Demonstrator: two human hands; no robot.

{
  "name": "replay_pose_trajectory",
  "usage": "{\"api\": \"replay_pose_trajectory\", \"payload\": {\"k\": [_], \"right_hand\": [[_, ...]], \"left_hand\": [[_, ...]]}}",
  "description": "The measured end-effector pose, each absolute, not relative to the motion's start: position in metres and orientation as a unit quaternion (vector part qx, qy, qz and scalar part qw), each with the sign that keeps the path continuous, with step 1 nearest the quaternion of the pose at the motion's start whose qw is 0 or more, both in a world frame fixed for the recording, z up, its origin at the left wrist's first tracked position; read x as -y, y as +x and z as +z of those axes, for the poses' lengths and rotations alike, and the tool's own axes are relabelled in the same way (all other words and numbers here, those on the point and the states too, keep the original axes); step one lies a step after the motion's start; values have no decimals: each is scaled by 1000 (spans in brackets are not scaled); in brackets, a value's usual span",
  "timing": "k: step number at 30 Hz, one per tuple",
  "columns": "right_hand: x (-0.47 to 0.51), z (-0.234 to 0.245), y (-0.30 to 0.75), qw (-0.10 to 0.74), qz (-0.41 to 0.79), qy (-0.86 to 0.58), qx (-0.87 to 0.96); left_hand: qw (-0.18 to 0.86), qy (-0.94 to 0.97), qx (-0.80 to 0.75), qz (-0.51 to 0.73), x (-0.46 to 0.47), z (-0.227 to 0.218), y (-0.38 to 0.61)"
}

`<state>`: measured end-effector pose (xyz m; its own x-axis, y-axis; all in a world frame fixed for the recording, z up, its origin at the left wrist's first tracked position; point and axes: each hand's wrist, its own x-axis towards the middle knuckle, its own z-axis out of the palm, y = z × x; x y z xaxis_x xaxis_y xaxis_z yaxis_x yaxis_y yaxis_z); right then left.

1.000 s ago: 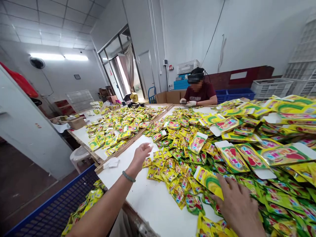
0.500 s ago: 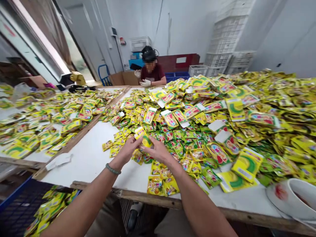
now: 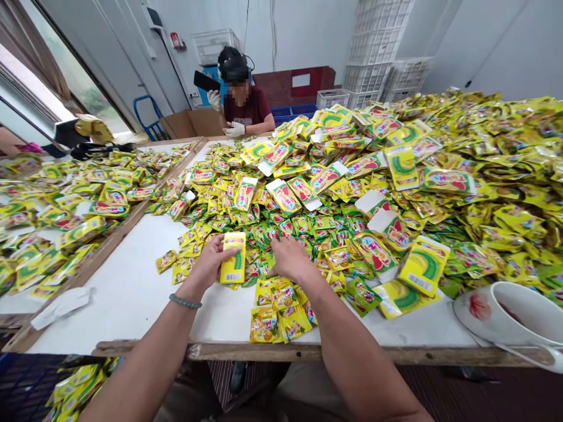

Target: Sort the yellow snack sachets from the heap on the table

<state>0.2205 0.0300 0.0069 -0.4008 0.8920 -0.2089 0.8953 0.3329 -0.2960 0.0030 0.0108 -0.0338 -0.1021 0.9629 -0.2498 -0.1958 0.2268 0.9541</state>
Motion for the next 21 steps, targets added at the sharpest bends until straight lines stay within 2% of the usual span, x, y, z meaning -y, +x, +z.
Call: {"api": "replay_pose_trajectory", "payload": {"k": [3,7,9,15,18,21], "right_hand": [[-29,4,213,-1,-181,544,-819],[-30,1,214,6,-182,552,-814],[-28,4,214,36,-172,542,-822],[-22,16,209,64,-171,536,-824],[-22,15,211,70,-168,530,-828],[-24,10,215,27,-213,514,-830]], "left_hand": [[475,440,-611,455,-8,-39,2],[149,558,-718,388,4,-29,11],[70,599,-720,344,12,-23,20],[111,681,-702,177,25,-22,38],[126,657,-709,222,20,-24,31],[183,570,-720,351,10,-23,19]]}}
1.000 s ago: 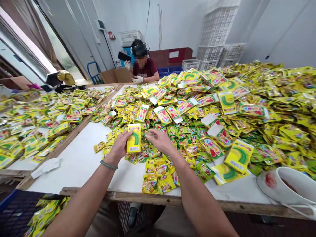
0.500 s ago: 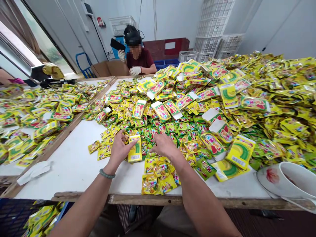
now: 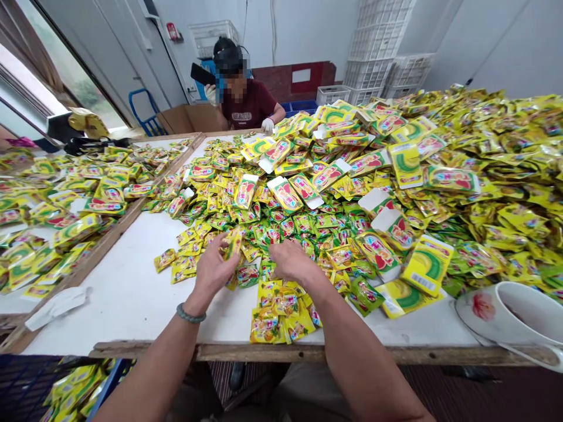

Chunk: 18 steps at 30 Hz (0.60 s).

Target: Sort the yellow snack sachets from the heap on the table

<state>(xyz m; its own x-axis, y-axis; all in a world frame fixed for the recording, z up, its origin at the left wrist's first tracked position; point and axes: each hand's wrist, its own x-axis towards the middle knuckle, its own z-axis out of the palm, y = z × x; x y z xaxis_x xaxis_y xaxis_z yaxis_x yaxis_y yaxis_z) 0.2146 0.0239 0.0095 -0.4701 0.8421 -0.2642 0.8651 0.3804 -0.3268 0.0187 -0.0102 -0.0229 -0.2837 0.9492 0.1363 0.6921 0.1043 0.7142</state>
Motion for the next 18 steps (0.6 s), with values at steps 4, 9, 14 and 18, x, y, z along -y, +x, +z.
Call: {"api": "replay_pose_trajectory", "payload": {"k": [4,9,14,18], "right_hand": [[-28,4,219,-154,-352,478,-789],[-36,-2,215,-333,-397,443,-732],[-42,-12,206,-413,-368,466,-691],[-37,-14,196,-436,-316,463,-704]], "left_hand": [[354,384,-646,556,-3,-21,7],[502,174,-514,673,-10,-13,-4],[636,144,-398,645,-4,-4,-6],[680,176,-398,591,3,-7,12]]}}
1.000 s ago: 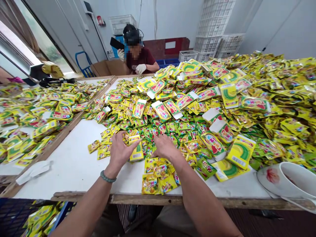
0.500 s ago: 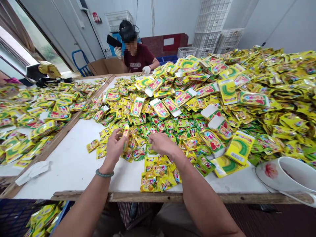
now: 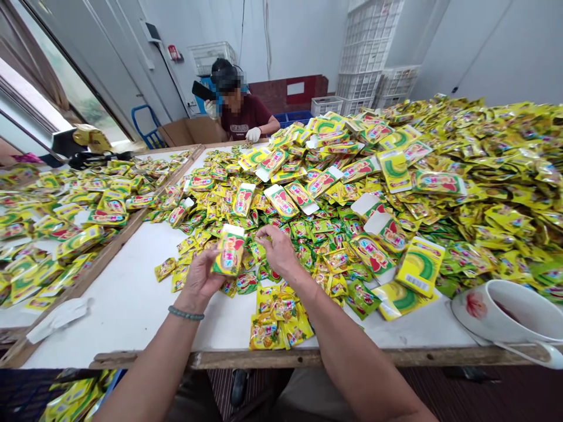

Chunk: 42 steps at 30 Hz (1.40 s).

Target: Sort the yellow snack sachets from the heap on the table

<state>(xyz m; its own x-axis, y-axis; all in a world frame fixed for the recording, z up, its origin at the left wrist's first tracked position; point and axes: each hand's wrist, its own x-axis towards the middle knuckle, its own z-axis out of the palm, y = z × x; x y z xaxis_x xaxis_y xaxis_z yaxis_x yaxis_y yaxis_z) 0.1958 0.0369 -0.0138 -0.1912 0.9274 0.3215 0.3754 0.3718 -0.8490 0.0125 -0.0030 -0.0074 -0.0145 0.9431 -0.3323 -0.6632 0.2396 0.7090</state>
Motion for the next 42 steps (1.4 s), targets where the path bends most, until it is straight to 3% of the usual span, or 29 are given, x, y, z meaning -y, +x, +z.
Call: {"api": "replay_pose_trajectory", "payload": {"k": [4,12,21,27,31,34,38,42], "right_hand": [[-31,-16,186,444,290,-453,716],[-37,-26,188,412,487,-447,627],[-31,-28,182,436,417,-458,653],[-31,-27,185,374,522,-455,617],[-30,-21,184,398,577,-430,569],[-27,-20,181,411,532,-443,593],[-21,-17,181,377,385,-479,693],[-26,-13,188,396,375,-469,694]], "left_hand": [[666,254,-454,534,5,-17,34],[653,277,-464,531,5,-21,29],[634,261,-477,550,2,-18,30],[595,264,-492,578,2,-18,29],[597,265,-497,571,1,-17,29],[603,274,-503,556,1,-19,29],[611,304,-486,546,2,-20,27],[642,333,-481,495,5,-19,23]]}}
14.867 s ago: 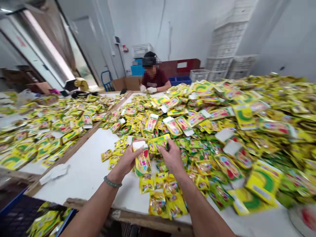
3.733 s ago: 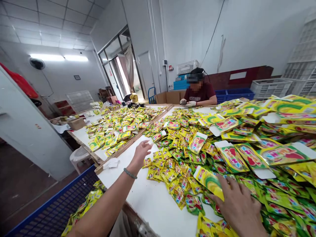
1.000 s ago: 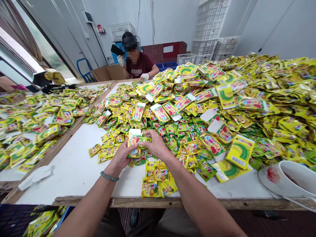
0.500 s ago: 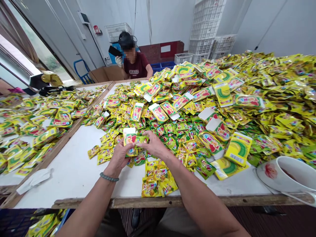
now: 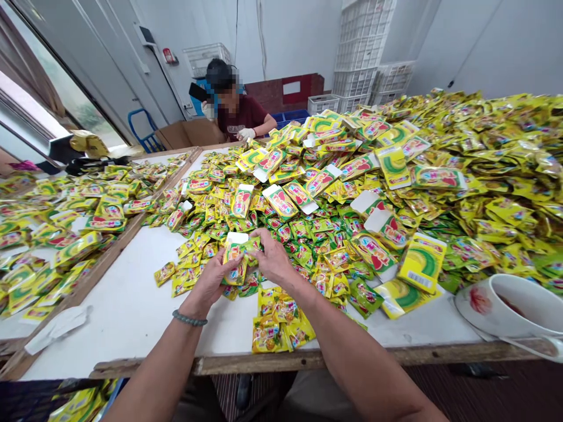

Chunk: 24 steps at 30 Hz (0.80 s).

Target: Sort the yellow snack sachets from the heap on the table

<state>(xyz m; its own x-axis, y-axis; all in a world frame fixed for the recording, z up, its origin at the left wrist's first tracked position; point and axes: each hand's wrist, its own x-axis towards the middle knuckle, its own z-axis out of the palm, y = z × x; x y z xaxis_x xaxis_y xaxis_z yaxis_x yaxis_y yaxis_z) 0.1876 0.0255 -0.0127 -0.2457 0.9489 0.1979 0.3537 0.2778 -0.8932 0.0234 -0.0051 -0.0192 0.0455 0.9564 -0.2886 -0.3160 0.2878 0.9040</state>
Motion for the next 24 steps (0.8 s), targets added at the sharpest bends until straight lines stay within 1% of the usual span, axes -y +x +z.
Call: {"api": "replay_pose_trajectory", "payload": {"k": [3,5,9,13,17,19,21,22,23,24], "right_hand": [[-35,-13,195,463,377,-486,638],[-39,-14,200,458,364,-491,645],[-40,-10,208,366,367,-479,709],[-37,-4,212,326,393,-433,743],[-36,-2,212,255,395,-416,778],[-35,3,217,254,370,-416,791],[-32,12,225,261,320,-436,800],[-30,18,229,244,298,-452,804],[-26,24,232,208,284,-469,810],[-22,29,233,149,278,-483,817]], "left_hand": [[657,387,-488,424,8,-19,22],[650,411,-487,414,8,-19,22],[653,423,-465,422,8,-17,22],[665,437,-454,401,9,-13,19],[702,403,-460,365,10,-12,17],[713,379,-466,363,8,-11,16],[708,363,-474,378,6,-11,13],[701,360,-478,389,5,-10,12],[692,356,-484,401,4,-10,11],[683,351,-490,413,3,-10,10]]}}
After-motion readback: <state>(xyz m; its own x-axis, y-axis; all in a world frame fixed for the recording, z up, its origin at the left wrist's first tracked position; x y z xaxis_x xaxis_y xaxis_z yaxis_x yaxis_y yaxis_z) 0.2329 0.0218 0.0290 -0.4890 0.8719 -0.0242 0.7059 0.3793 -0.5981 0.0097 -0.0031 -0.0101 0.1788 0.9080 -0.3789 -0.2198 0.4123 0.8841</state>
